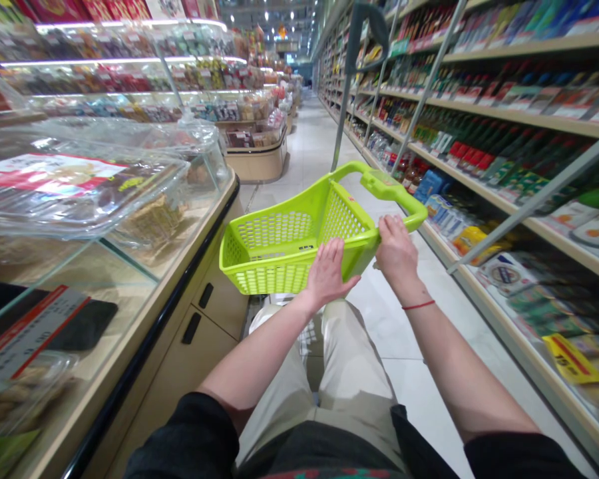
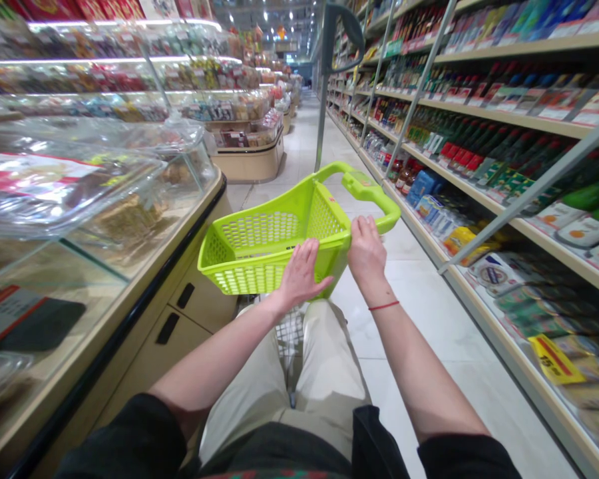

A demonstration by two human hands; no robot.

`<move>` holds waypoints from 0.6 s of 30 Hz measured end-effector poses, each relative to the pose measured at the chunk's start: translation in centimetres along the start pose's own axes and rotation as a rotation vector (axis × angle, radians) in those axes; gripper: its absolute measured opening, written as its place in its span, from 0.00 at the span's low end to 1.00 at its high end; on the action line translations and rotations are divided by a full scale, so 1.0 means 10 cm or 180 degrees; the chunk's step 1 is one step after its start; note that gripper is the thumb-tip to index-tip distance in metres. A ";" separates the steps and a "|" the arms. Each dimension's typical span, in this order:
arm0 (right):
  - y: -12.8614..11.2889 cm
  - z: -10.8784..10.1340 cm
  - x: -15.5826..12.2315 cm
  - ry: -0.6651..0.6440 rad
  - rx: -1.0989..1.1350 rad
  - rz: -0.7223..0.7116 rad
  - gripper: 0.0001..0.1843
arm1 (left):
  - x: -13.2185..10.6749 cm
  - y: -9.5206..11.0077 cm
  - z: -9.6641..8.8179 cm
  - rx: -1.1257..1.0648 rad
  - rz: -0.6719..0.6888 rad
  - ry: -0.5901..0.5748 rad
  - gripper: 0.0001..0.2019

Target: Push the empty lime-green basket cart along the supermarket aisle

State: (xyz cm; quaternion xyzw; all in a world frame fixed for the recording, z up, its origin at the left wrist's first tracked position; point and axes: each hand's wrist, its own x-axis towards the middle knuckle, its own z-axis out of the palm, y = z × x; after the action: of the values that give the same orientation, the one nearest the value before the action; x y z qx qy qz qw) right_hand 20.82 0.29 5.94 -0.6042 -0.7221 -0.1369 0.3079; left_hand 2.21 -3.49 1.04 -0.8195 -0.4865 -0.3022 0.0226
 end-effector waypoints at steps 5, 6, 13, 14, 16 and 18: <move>-0.36 0.15 -0.22 -0.0298 0.0200 -0.0659 0.31 | 0.00 -0.01 0.03 -0.0041 0.0002 0.0003 0.44; -0.35 0.14 -0.23 -0.0366 0.0207 -0.0756 0.32 | 0.00 -0.01 0.03 -0.0037 0.0004 -0.0001 0.44; 0.26 -0.15 0.05 -0.0165 0.0052 -0.0355 0.29 | -0.01 0.00 0.00 -0.0062 -0.0009 -0.0019 0.45; 0.36 -0.20 0.10 -0.0110 0.0014 -0.0231 0.29 | -0.01 0.00 0.00 -0.0064 -0.0009 -0.0026 0.45; 0.49 -0.27 0.18 -0.0025 -0.0053 -0.0060 0.28 | -0.01 0.00 0.00 -0.0067 -0.0008 -0.0029 0.45; 0.54 -0.28 0.21 0.0033 -0.0084 0.0027 0.28 | -0.01 0.00 0.01 -0.0066 -0.0011 -0.0021 0.45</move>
State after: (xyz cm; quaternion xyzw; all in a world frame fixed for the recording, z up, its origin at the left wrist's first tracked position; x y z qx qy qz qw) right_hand 26.60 1.60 8.48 -0.6105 -0.7161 -0.1483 0.3042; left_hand 2.22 -3.55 0.95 -0.8199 -0.4847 -0.3045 0.0119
